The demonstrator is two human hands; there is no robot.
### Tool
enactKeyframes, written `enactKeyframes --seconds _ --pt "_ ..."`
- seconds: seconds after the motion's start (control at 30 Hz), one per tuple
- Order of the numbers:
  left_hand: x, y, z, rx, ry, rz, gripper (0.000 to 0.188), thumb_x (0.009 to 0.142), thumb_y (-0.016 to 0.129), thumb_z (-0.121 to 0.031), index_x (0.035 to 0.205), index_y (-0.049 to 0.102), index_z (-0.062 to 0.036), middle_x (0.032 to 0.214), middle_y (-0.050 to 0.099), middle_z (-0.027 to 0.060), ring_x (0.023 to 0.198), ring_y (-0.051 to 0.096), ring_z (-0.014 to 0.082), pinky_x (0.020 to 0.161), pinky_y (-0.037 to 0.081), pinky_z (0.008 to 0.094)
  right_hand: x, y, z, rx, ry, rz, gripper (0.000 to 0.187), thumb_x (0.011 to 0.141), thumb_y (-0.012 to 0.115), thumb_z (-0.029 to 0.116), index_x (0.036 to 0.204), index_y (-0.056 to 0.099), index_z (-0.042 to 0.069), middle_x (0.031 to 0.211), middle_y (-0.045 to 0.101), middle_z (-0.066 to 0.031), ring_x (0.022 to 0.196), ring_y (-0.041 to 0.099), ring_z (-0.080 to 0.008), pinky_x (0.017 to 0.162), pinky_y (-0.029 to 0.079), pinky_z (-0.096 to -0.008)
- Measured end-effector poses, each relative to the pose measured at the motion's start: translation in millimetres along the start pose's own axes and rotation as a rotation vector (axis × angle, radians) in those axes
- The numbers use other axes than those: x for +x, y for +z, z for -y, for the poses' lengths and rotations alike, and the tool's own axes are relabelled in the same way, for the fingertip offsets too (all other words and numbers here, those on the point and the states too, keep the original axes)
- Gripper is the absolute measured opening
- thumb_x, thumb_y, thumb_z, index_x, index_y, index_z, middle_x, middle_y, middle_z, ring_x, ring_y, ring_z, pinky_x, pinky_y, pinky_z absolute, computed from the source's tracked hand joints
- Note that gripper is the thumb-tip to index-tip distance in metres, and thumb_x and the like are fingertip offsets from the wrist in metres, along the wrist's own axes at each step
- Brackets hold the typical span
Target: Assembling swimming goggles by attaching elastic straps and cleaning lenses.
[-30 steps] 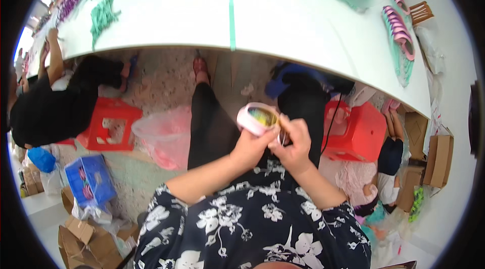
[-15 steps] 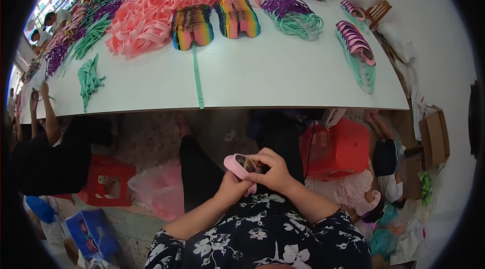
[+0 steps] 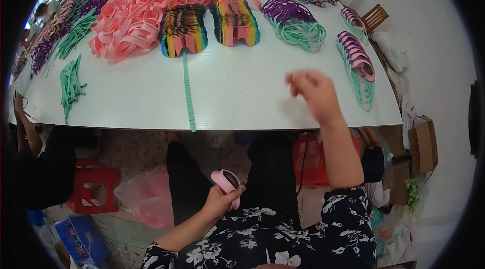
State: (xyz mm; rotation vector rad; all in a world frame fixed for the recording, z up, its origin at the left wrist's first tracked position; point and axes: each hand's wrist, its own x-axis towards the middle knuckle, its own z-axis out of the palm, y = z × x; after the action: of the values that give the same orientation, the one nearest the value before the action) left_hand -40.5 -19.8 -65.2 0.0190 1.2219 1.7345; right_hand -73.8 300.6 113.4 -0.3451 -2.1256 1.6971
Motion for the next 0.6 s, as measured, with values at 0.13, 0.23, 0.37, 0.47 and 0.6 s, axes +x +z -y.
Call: enactKeyframes --seconds 0.13,0.23,0.37,0.47,0.6 --pt "9 -4 -3 0.055 -0.011 0.065 0.02 0.088 0.072 -0.007 0.106 0.066 -0.0004 0.104 0.07 0.0071 0.096 0.066 0.0147 0.087 0.052 0.0298 133 -63 -31 0.58 0.054 -0.362 0.02 0.098 0.059 0.012 0.108 0.06 -0.005 0.098 0.066 -0.0115 0.085 0.064 -0.0168 0.076 0.053 -0.0278" --pt "17 -13 -1 0.034 -0.042 -0.007 0.024 0.088 0.072 -0.006 0.11 0.063 -0.0007 0.104 0.069 0.0061 0.095 0.066 0.0147 0.086 0.052 0.0299 202 -74 -54 0.712 0.153 -0.43 0.03 0.099 0.057 0.01 0.12 0.048 -0.009 0.109 0.06 -0.0218 0.092 0.063 -0.0258 0.079 0.054 -0.0325" --pt "26 -22 3 0.011 -0.066 -0.076 0.027 0.088 0.071 -0.005 0.113 0.061 -0.0009 0.106 0.069 0.0081 0.1 0.066 0.0178 0.09 0.051 0.0319 240 -71 -65 0.807 0.196 -0.335 0.038 0.1 0.054 0.009 0.128 0.035 -0.009 0.119 0.052 -0.0277 0.1 0.061 -0.0325 0.081 0.054 -0.0373" --pt "29 -23 1 0.0 -0.056 -0.085 0.028 0.088 0.07 -0.005 0.115 0.06 -0.0006 0.107 0.07 0.0094 0.103 0.066 0.0193 0.093 0.05 0.0329 255 -87 -74 0.897 0.173 -0.295 0.035 0.1 0.053 0.009 0.125 0.036 -0.009 0.118 0.053 -0.0272 0.101 0.06 -0.0328 0.081 0.053 -0.0379" --pt "30 -24 -2 -0.036 -0.039 -0.096 0.028 0.087 0.074 -0.007 0.112 0.062 -0.0015 0.104 0.068 0.0054 0.095 0.065 0.0137 0.085 0.051 0.0289 240 -112 -71 0.868 0.052 -0.377 0.03 0.1 0.053 0.009 0.121 0.041 -0.009 0.116 0.056 -0.0249 0.103 0.061 -0.0313 0.088 0.054 -0.039"
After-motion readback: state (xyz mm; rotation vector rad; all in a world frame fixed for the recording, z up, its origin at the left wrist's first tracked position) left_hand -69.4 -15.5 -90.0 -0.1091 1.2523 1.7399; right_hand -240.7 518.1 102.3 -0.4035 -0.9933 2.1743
